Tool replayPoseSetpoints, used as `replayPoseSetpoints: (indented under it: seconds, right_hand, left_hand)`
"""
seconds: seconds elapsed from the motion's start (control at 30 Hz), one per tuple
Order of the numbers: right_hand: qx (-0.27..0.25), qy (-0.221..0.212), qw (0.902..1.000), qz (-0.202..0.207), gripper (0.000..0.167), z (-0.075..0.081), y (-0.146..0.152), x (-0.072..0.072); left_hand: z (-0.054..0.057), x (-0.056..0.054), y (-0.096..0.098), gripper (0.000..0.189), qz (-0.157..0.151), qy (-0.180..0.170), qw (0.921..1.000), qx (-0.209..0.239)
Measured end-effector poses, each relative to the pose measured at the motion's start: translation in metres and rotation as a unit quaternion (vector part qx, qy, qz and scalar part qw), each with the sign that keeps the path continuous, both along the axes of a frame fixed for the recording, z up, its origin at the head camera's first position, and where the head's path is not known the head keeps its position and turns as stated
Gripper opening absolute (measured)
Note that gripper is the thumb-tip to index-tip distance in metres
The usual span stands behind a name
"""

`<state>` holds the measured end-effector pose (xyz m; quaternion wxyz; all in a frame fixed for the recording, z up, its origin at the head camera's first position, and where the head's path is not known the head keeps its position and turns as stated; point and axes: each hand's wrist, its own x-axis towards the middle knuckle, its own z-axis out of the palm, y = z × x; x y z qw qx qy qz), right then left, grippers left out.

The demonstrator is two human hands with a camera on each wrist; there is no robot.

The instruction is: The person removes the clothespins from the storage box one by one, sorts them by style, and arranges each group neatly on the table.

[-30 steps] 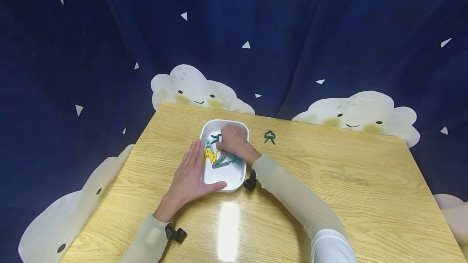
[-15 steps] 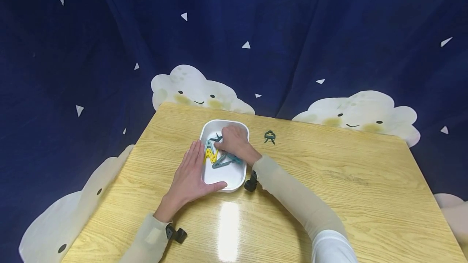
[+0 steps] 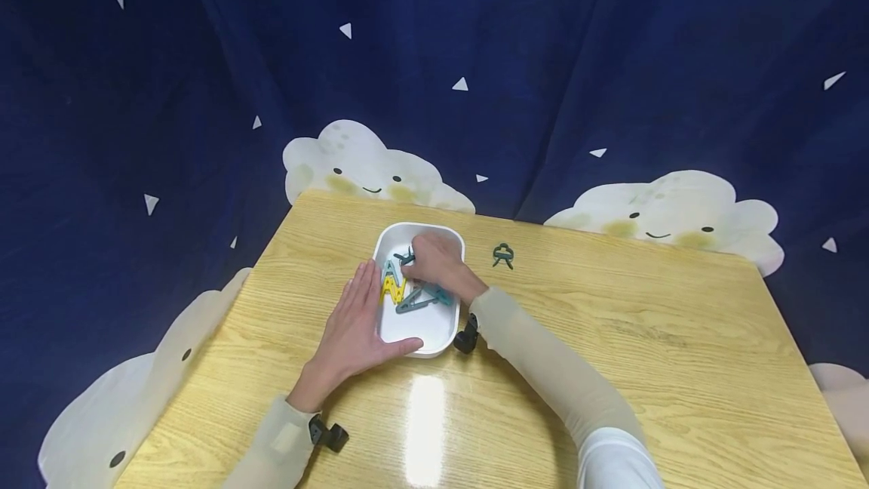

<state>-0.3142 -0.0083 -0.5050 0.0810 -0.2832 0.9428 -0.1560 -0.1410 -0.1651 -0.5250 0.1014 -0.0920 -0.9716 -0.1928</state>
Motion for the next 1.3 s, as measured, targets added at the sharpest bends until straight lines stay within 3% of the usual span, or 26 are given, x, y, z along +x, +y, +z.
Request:
replayPoseSetpoints:
  seconds: [0.13,0.33,0.67,0.97,1.3]
  right_hand:
    - [-0.003,-0.012,0.9999,-0.007,0.044,0.0008,0.0004,0.0014]
    - [-0.008,-0.012,0.9996,-0.024,0.040,0.0022,0.0020,0.0001]
    - [0.007,-0.045,0.9989,-0.012,0.046,0.0038,0.0015,-0.0011]
    - [0.030,-0.044,0.9984,-0.016,0.038,0.0064,0.0028,-0.0014]
    - [0.025,-0.024,0.9993,-0.011,0.044,0.0014,0.0011,-0.0024]
  left_hand:
    - [-0.0009,-0.0005,0.0002,0.144,0.000,-0.001,1.0000,-0.002]
    - [-0.0005,-0.0015,0.0001,0.144,0.000,-0.004,1.0000,-0.003]
    - [0.0002,-0.0012,0.0003,0.143,0.001,-0.012,0.9999,-0.002]
    - [0.0011,-0.0026,0.0000,0.143,-0.002,-0.020,0.9998,0.004]
    - [0.0018,-0.0020,-0.0006,0.143,0.002,-0.023,0.9997,0.001]
